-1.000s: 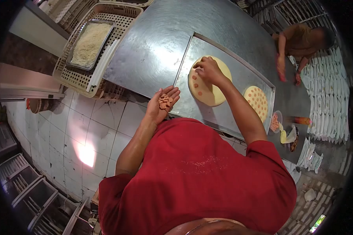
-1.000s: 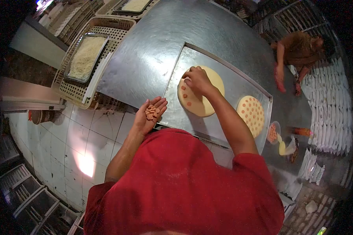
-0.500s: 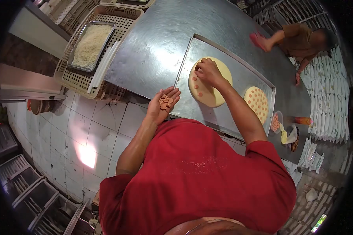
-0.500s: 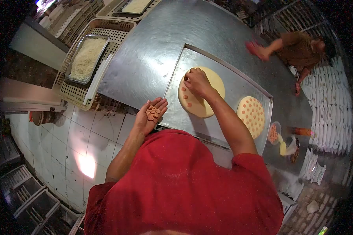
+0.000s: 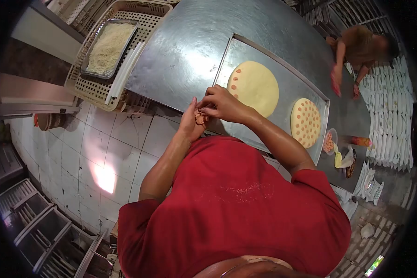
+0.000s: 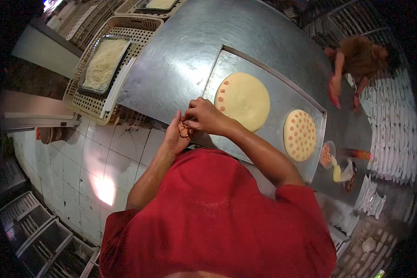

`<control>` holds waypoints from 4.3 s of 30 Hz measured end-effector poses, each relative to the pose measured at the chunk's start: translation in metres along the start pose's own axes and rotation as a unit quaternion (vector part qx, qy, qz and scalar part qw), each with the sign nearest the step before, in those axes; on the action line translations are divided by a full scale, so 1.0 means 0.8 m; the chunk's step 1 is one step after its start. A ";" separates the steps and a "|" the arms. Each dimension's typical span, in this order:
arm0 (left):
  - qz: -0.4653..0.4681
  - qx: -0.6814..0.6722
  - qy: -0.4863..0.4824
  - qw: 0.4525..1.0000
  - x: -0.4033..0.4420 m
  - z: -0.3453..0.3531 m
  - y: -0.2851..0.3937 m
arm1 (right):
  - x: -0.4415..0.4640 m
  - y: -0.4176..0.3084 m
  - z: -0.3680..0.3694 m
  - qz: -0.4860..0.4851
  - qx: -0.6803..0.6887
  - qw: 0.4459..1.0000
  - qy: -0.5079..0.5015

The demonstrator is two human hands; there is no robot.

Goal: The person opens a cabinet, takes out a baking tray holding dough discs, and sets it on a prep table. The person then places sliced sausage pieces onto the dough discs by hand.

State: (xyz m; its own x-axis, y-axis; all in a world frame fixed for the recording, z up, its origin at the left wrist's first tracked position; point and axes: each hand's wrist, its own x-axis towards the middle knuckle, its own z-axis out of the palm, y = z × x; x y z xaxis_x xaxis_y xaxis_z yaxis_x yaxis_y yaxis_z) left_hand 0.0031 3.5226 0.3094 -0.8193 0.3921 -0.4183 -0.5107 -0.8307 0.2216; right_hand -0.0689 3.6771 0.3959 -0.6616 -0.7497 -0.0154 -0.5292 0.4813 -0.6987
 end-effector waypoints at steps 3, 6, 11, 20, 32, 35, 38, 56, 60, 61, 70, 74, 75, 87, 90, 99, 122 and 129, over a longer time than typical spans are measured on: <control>-0.008 0.010 -0.003 1.000 0.008 -0.009 -0.003 | -0.001 0.010 0.005 0.006 -0.016 1.000 -0.003; -0.015 0.019 -0.013 1.000 0.008 -0.013 -0.007 | -0.002 0.010 0.004 0.015 -0.023 1.000 -0.008; -0.017 0.009 -0.037 0.999 -0.007 0.025 0.004 | 0.000 0.009 -0.028 0.070 0.131 0.984 0.095; -0.003 0.003 -0.026 1.000 -0.016 0.025 0.011 | -0.010 0.194 -0.130 0.330 0.022 0.922 0.204; 0.019 -0.009 0.004 1.000 -0.021 0.032 0.015 | -0.002 0.120 -0.120 0.243 -0.045 0.944 0.219; 0.023 -0.023 -0.010 0.999 -0.015 0.028 0.020 | -0.021 0.050 -0.061 0.048 0.059 0.981 0.176; 0.017 -0.020 -0.069 0.997 -0.005 0.029 0.019 | -0.040 0.003 -0.024 -0.017 0.045 0.993 0.108; -0.014 0.009 -0.030 0.999 -0.008 0.048 0.003 | -0.167 0.054 -0.029 0.304 0.153 0.890 0.303; -0.017 0.014 -0.037 0.999 -0.005 0.045 -0.005 | -0.180 0.060 -0.013 0.324 0.067 0.898 0.292; -0.015 0.018 -0.040 0.999 -0.005 0.047 -0.005 | -0.180 0.060 -0.010 0.319 0.028 0.902 0.290; -0.025 0.027 -0.040 0.998 -0.019 0.067 -0.007 | -0.173 0.042 -0.009 0.310 -0.131 0.898 0.282; -0.032 0.024 -0.052 0.998 -0.019 0.068 -0.010 | -0.146 -0.008 -0.010 0.212 0.002 0.931 0.297; -0.038 0.026 -0.060 0.997 -0.018 0.065 -0.013 | -0.137 -0.019 -0.006 0.176 -0.013 0.946 0.272; -0.054 0.025 -0.075 0.995 -0.025 0.059 -0.027 | -0.139 -0.013 0.009 0.157 0.093 0.949 0.256; -0.047 0.017 -0.064 0.997 -0.029 0.059 -0.021 | -0.178 0.017 -0.002 0.267 0.212 0.877 0.337; -0.049 0.032 -0.054 0.997 -0.020 0.065 -0.020 | -0.222 0.070 0.001 0.364 0.099 0.853 0.361; -0.049 0.067 -0.073 0.994 -0.021 0.057 -0.022 | -0.122 -0.041 0.023 0.058 0.038 0.972 0.223; -0.038 0.015 -0.061 0.997 -0.022 0.061 -0.022 | -0.191 0.023 -0.006 0.220 0.070 0.905 0.358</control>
State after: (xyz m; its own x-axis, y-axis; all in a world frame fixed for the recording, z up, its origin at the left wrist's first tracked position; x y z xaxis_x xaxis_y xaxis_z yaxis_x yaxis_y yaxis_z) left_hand 0.0135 3.5495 0.3562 -0.8020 0.5009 -0.3254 -0.5795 -0.7845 0.2208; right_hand 0.0196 3.8025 0.3887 -0.9929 0.0105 0.1181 -0.0919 0.5610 -0.8227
